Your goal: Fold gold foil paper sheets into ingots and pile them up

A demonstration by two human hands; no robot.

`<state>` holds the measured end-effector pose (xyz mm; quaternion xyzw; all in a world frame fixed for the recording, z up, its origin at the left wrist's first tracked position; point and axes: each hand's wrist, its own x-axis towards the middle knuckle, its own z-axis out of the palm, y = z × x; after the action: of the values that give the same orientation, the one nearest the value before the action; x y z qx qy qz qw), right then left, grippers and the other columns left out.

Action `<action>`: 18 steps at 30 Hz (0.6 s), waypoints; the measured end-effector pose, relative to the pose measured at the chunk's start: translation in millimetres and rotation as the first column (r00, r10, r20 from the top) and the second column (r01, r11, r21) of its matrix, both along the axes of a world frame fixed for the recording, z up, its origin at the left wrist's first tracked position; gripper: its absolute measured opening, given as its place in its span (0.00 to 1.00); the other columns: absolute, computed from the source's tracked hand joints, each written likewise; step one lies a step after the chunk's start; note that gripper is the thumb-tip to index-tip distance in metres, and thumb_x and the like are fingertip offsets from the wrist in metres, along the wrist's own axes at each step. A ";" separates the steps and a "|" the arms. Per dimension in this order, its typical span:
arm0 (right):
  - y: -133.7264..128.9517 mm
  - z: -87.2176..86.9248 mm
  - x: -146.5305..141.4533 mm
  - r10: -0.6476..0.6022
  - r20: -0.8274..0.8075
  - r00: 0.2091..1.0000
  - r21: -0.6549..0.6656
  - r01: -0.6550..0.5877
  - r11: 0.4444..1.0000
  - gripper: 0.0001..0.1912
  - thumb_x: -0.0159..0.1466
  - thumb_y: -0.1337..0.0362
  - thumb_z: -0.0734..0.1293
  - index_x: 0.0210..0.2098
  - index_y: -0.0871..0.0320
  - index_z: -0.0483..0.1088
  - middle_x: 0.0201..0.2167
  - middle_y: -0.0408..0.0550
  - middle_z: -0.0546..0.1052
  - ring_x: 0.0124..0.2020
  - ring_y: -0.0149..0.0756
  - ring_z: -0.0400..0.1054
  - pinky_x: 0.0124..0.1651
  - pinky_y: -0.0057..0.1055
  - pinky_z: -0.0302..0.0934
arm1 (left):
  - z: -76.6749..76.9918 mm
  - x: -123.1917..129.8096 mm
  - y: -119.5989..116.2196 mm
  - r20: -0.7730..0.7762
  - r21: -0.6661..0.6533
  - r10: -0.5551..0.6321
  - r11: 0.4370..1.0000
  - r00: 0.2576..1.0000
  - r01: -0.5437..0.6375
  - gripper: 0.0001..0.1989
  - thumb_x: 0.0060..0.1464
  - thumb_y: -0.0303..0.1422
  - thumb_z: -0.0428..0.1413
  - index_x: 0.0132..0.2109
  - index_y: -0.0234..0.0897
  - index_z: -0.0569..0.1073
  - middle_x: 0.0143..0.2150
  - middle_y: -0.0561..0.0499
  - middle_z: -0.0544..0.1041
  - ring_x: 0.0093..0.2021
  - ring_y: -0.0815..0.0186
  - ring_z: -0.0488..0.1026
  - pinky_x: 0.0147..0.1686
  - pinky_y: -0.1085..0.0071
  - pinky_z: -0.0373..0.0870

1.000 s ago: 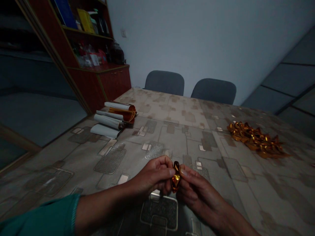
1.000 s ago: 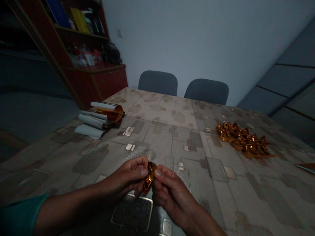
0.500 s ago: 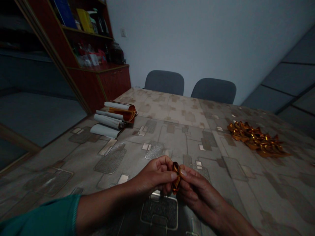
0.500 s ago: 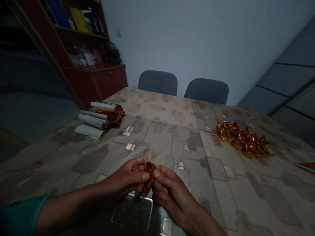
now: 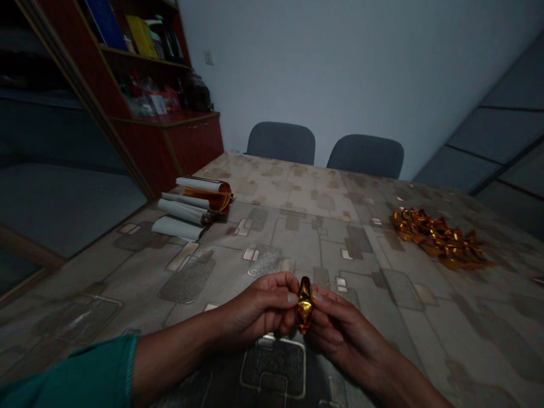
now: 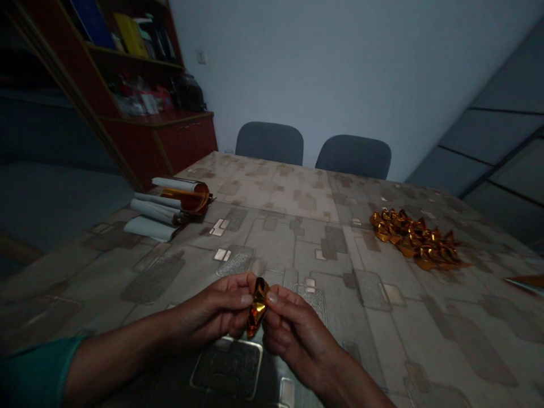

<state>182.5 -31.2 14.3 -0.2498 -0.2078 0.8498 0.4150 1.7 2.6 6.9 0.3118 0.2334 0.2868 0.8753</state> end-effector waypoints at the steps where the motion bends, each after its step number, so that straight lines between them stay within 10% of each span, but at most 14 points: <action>1: -0.2 0.0 0.0 0.002 0.004 1.000 0.002 -0.002 1.000 0.09 0.61 0.65 0.73 0.29 0.62 0.72 0.16 0.33 0.60 0.15 0.19 0.43 0.18 0.18 0.46 | -0.5 0.2 -0.2 0.005 0.001 -0.002 1.000 1.000 0.002 0.15 0.50 0.32 0.66 0.41 0.32 0.70 0.34 0.47 0.75 0.29 0.70 0.74 0.29 0.76 0.68; 18: -1.2 -6.6 -0.3 0.008 0.087 0.996 0.045 -0.012 0.999 0.09 0.64 0.64 0.71 0.30 0.61 0.70 0.16 0.34 0.61 0.15 0.20 0.44 0.19 0.20 0.45 | 1.3 9.0 -6.3 -0.158 0.165 0.124 0.981 0.980 -0.097 0.18 0.47 0.39 0.66 0.36 0.37 0.65 0.22 0.56 0.74 0.14 0.77 0.62 0.14 0.82 0.57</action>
<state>182.2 -32.3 7.8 -0.2762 -0.2459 0.8352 0.4070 10.7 -3.7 8.2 0.3891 0.3000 0.3254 0.8079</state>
